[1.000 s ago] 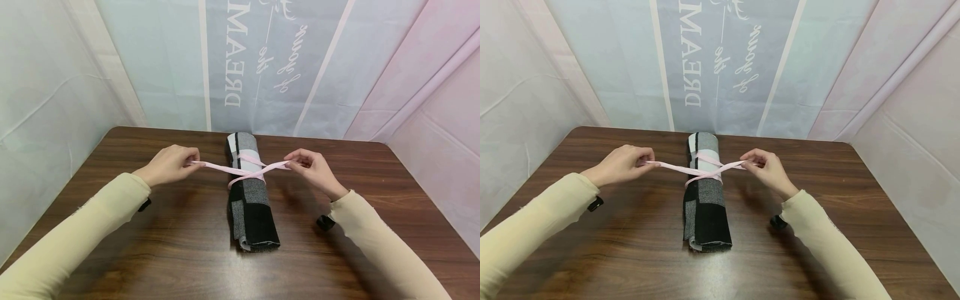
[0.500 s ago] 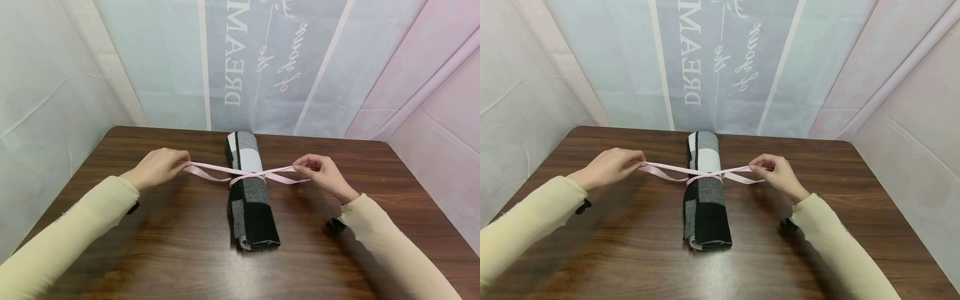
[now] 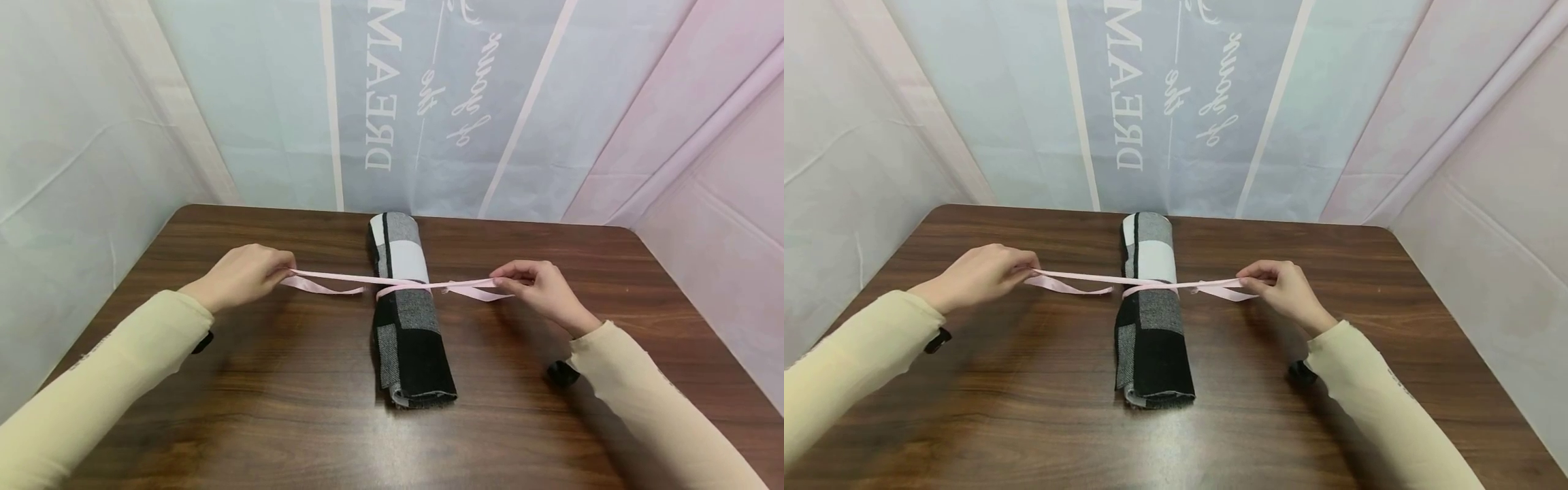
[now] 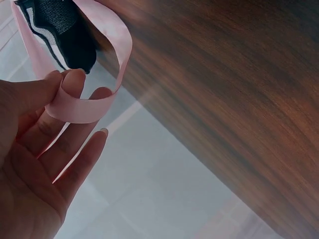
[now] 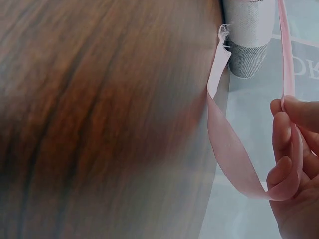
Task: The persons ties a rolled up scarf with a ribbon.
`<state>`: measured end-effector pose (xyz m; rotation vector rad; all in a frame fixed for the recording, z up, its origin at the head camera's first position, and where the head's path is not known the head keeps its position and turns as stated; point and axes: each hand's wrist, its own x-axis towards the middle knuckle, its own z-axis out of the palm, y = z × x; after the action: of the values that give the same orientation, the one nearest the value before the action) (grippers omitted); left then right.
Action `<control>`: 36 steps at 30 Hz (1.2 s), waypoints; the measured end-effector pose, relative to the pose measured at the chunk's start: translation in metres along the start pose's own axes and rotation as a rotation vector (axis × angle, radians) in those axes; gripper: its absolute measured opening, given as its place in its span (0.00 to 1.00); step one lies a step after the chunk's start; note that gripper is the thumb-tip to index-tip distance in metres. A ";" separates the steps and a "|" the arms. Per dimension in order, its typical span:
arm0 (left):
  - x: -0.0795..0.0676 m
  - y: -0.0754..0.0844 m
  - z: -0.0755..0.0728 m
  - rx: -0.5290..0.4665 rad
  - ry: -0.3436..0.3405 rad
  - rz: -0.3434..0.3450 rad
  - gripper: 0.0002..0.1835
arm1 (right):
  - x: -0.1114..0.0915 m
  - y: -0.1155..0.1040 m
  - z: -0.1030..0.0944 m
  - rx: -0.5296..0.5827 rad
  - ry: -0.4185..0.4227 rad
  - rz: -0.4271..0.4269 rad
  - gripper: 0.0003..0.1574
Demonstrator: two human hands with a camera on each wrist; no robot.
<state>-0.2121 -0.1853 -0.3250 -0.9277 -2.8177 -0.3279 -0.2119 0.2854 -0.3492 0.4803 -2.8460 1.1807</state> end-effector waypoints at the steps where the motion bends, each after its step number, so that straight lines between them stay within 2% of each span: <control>1: -0.001 0.000 0.000 -0.003 -0.005 0.000 0.03 | 0.000 0.001 0.000 -0.004 0.005 -0.003 0.11; 9: -0.005 -0.004 -0.001 -0.031 -0.014 0.030 0.05 | -0.003 0.006 0.000 -0.137 0.050 -0.005 0.08; 14: -0.008 -0.006 -0.004 -0.024 -0.033 0.022 0.06 | -0.005 0.008 0.000 -0.206 0.066 -0.012 0.06; 22: -0.012 -0.008 -0.003 0.046 -0.021 0.037 0.09 | -0.006 0.012 -0.001 -0.227 0.038 0.020 0.05; 29: -0.014 -0.008 -0.004 0.075 -0.038 0.044 0.13 | -0.008 0.016 -0.003 -0.259 0.049 -0.003 0.05; 36: -0.016 -0.009 -0.001 0.091 -0.045 0.014 0.13 | -0.009 0.018 -0.003 -0.254 0.040 0.020 0.06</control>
<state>-0.2048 -0.2011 -0.3288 -0.9460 -2.8392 -0.1771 -0.2088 0.3018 -0.3605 0.4108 -2.9138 0.8035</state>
